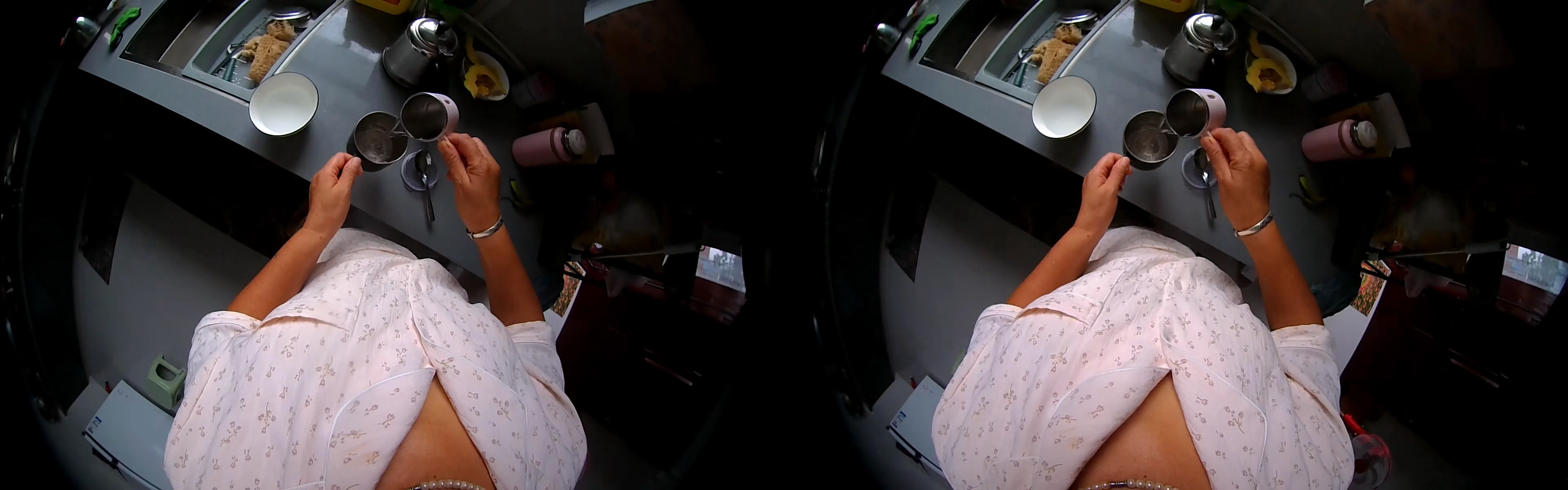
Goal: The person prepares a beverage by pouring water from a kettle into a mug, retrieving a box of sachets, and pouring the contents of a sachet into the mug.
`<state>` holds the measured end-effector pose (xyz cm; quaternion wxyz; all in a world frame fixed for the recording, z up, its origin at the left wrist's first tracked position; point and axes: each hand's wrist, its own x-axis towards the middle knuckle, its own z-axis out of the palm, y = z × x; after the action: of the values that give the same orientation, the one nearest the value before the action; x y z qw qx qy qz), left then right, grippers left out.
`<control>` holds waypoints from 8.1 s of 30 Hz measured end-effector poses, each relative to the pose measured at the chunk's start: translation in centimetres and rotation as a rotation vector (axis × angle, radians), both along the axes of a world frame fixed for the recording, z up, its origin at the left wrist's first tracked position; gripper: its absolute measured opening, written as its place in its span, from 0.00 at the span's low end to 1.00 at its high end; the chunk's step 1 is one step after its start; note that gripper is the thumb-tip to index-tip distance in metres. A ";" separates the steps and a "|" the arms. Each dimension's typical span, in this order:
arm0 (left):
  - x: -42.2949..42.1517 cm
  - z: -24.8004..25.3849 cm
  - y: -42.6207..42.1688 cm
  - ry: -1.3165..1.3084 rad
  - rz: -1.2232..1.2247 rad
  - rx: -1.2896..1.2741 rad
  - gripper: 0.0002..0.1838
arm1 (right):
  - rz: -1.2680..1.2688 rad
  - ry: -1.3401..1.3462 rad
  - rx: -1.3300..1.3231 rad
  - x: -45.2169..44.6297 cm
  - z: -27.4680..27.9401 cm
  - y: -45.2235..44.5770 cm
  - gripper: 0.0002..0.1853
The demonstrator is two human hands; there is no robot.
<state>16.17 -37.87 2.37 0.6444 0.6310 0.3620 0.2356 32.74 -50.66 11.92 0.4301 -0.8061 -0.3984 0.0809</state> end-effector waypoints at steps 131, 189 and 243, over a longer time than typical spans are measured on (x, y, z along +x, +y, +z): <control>-2.9 28.0 2.4 -0.647 -0.362 0.403 0.15 | -0.754 0.845 0.535 -1.8 -7.9 -13.5 0.12; -2.1 9.3 1.7 -0.199 -0.234 -0.235 0.08 | -0.106 0.371 0.286 -1.4 5.0 -3.7 0.09; -3.1 10.5 2.8 -0.199 -0.201 -0.253 0.07 | -0.687 0.343 0.041 0.3 -10.4 -16.8 0.13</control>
<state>13.03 -35.05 12.90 0.7715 0.5515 0.2584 0.1841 33.02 -67.50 1.57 0.5086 -0.8586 -0.0290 0.0578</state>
